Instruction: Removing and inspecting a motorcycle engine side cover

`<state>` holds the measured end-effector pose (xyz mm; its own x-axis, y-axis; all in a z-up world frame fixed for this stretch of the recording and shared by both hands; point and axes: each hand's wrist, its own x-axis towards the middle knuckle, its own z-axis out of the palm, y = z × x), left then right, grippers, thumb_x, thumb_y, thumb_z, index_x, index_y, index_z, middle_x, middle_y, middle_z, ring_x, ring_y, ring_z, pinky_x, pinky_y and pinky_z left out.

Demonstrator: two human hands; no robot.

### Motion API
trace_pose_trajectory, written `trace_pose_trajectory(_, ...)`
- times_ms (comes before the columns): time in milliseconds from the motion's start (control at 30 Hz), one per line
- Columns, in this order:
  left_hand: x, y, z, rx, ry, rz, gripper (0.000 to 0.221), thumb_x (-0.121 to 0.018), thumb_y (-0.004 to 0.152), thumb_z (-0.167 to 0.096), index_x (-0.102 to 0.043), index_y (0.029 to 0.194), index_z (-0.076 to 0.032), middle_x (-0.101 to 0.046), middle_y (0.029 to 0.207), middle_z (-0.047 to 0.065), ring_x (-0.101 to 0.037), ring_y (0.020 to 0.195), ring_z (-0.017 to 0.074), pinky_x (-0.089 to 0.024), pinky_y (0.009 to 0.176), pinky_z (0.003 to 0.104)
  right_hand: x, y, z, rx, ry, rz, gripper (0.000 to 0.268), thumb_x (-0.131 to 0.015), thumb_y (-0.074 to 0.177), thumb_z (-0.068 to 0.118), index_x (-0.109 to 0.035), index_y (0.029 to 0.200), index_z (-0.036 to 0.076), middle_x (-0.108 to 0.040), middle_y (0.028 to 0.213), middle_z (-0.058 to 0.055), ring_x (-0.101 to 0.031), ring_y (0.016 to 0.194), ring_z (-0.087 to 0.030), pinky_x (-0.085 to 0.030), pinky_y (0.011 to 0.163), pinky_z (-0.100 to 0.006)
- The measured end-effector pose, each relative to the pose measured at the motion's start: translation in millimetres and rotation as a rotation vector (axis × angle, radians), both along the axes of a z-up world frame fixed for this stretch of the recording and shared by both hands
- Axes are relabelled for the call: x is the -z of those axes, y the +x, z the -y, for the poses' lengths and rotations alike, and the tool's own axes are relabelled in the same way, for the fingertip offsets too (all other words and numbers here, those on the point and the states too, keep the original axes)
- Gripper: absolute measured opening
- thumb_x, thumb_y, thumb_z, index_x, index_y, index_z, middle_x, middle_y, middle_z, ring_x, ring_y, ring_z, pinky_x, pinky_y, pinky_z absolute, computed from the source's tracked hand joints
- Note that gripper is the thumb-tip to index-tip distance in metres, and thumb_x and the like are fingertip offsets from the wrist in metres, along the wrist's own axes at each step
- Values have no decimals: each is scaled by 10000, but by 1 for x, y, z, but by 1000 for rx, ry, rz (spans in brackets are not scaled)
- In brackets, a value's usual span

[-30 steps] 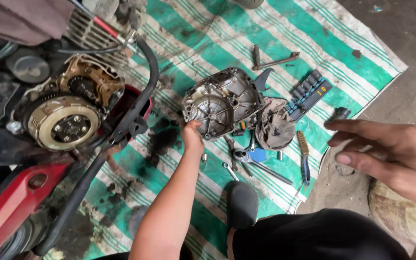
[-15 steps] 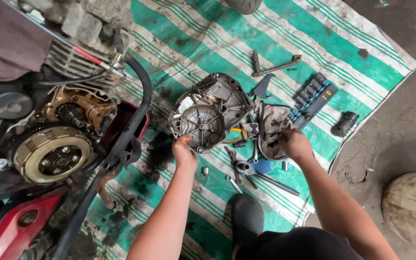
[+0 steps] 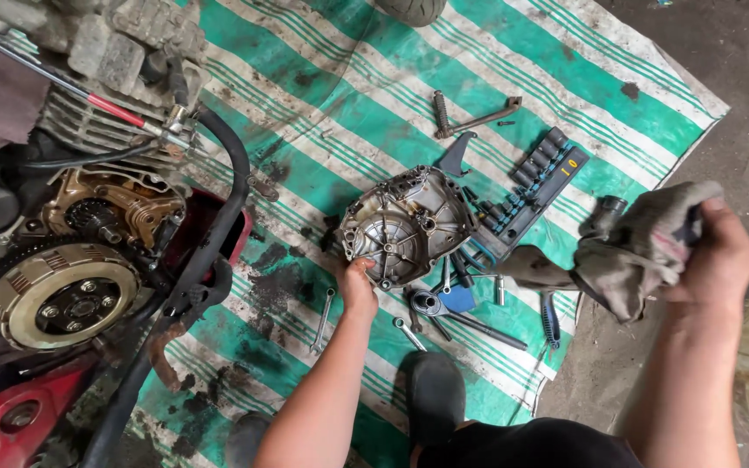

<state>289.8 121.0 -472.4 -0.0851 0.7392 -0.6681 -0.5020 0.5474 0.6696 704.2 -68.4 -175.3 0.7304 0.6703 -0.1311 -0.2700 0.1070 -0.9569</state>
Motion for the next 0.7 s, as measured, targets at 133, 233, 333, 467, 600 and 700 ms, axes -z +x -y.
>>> trace_pose_trajectory(133,-7,-2,1,26,-13,-31,483,-607,687,55,-671,1166,65,-715,1247,196,-610,1154,278,-402,1173,457,-55,-33,-11,-554,212,2,364,-641,1092,328,-761,876,61,-708,759,-40,-559,593,-112,-461,687,-229)
trace_pose_trajectory(233,-6,-5,1,24,-49,-41,317,-637,687,30,-713,994,52,-740,1331,190,-635,1204,303,-458,1097,434,-5,-2,31,-504,59,-176,191,-732,1043,157,-692,1142,-2,-741,850,-52,-632,583,-50,-489,542,-142)
trace_pose_trajectory(333,-17,-7,3,45,-18,-43,554,-614,699,50,-664,1251,65,-714,1373,196,-619,1205,297,-444,1099,407,-2,-22,31,-541,-12,-222,330,-706,972,15,-692,1279,-105,-804,1067,-178,-766,844,-198,-579,852,-260)
trace_pose_trajectory(467,-66,-6,8,215,41,-220,930,-767,821,-196,-429,1664,3,-621,1552,217,-639,1280,300,-486,1122,392,-24,-56,7,-823,56,-279,161,-706,965,-3,-671,1069,-121,-726,877,-154,-650,691,-171,-490,634,-260)
trace_pose_trajectory(600,-106,-13,19,359,26,-379,1005,-754,876,-617,-451,1603,8,-647,1409,216,-649,1126,291,-540,945,377,-38,-90,-20,-1110,-113,25,295,-773,943,61,-765,1178,-118,-741,999,-141,-691,863,-228,-546,765,-340)
trace_pose_trajectory(700,-114,-35,49,403,68,-631,952,-698,947,-626,-476,1611,19,-740,1298,146,-719,1138,328,-544,1020,405,-95,-150,-66,-1344,-313,229,148,-802,966,130,-750,949,-8,-719,803,-50,-652,710,-179,-518,632,-333)
